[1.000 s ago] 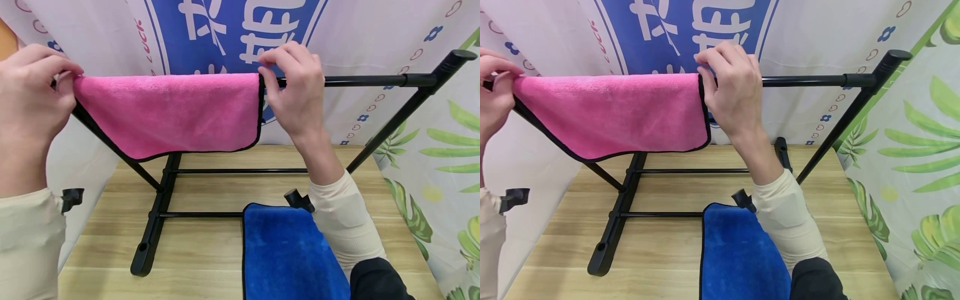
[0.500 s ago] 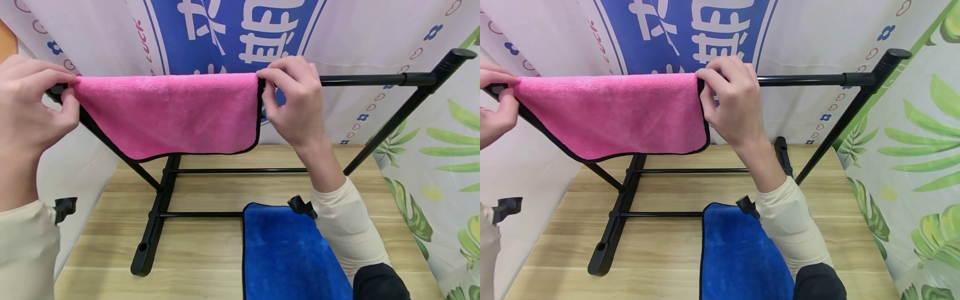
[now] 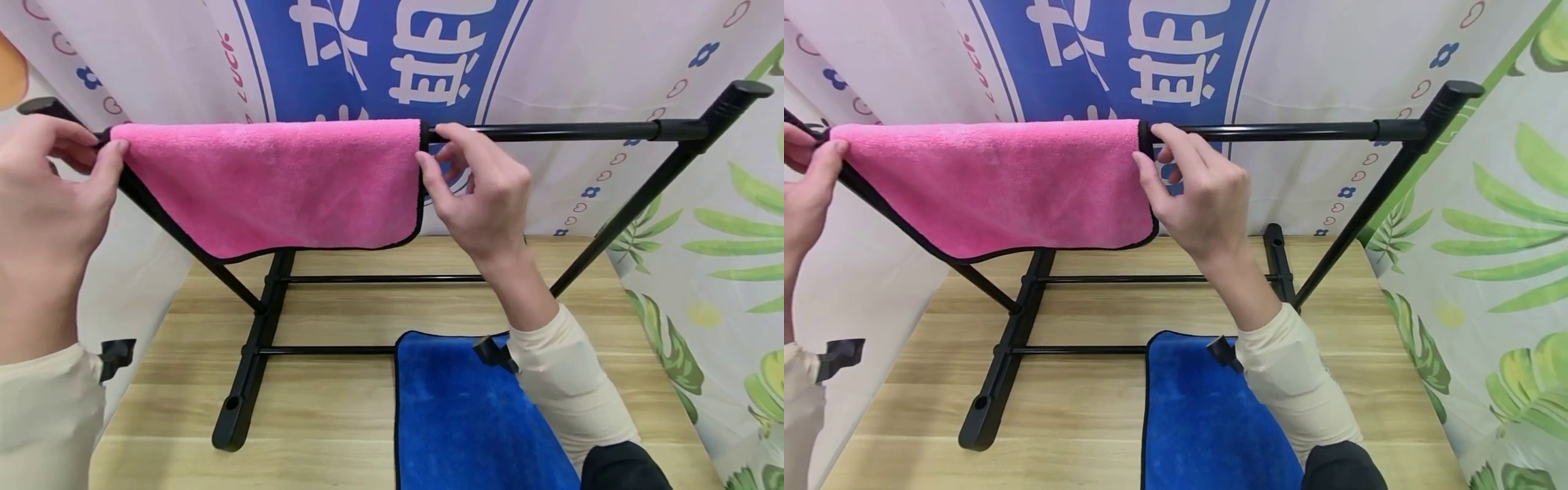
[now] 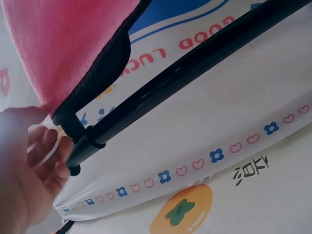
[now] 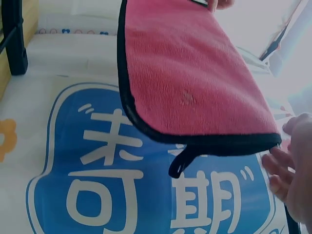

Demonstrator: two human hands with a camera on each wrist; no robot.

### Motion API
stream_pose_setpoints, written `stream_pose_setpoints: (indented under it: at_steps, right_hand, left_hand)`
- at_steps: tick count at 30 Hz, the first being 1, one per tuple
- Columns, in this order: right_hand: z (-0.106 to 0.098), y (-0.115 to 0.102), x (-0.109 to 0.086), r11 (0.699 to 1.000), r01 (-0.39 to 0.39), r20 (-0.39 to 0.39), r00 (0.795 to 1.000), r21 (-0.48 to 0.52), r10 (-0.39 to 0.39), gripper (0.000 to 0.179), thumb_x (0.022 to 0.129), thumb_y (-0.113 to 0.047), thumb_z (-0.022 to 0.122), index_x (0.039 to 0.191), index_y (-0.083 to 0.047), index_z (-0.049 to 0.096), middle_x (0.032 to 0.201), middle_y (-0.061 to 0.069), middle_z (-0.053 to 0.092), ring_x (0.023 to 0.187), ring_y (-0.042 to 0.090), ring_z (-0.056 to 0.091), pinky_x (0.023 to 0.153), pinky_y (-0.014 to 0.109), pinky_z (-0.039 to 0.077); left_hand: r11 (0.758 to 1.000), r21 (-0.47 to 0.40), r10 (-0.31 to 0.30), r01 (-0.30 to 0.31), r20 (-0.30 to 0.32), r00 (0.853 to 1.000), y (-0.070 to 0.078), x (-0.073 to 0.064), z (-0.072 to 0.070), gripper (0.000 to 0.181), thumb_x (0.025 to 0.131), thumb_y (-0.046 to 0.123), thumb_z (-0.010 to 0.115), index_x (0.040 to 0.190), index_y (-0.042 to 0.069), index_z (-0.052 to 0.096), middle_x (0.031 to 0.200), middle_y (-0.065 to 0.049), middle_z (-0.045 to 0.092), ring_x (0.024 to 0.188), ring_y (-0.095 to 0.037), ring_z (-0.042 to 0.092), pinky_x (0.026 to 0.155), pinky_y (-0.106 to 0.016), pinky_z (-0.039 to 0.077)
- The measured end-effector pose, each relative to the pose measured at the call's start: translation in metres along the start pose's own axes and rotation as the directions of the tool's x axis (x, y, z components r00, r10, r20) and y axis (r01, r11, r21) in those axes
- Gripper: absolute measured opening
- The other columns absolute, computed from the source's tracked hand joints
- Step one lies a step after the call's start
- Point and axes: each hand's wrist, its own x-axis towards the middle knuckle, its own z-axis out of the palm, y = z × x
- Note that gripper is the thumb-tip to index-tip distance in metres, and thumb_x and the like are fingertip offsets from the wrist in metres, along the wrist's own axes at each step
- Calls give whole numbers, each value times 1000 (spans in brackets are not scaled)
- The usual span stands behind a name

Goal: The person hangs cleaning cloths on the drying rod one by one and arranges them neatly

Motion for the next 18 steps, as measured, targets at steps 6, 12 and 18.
stream_pose_setpoints:
  at_steps: [6, 12, 18]
  right_hand:
    - [2, 1, -3, 997, -62, 77, 995, 38, 59, 34, 93, -13, 76, 118, 7, 65, 80, 14, 76, 65, 22, 73, 50, 30, 52]
    - [3, 1, 0, 985, -120, 117, 987, 122, 106, 34, 94, -11, 75, 121, 7, 65, 83, 16, 76, 63, 20, 70, 57, 21, 53]
    - [3, -1, 2, 974, -153, 124, 983, 165, 133, 32, 94, -8, 74, 120, 8, 66, 83, 17, 74, 63, 20, 69, 61, 16, 53]
  left_hand:
    - [986, -27, -163, 163, -3, 987, 1, -5, 2, 26, 96, 42, 65, 79, 51, 47, 70, 51, 41, 66, 26, 41, 67, -9, 29]
    - [955, -158, -244, 250, 57, 968, 1, -7, 0, 21, 93, 30, 72, 82, 43, 60, 69, 43, 54, 66, 19, 54, 69, -6, 40]
    - [959, -187, -208, 215, 54, 977, -3, -13, 1, 22, 90, 19, 73, 92, 39, 64, 77, 40, 57, 73, 16, 58, 71, -9, 43]
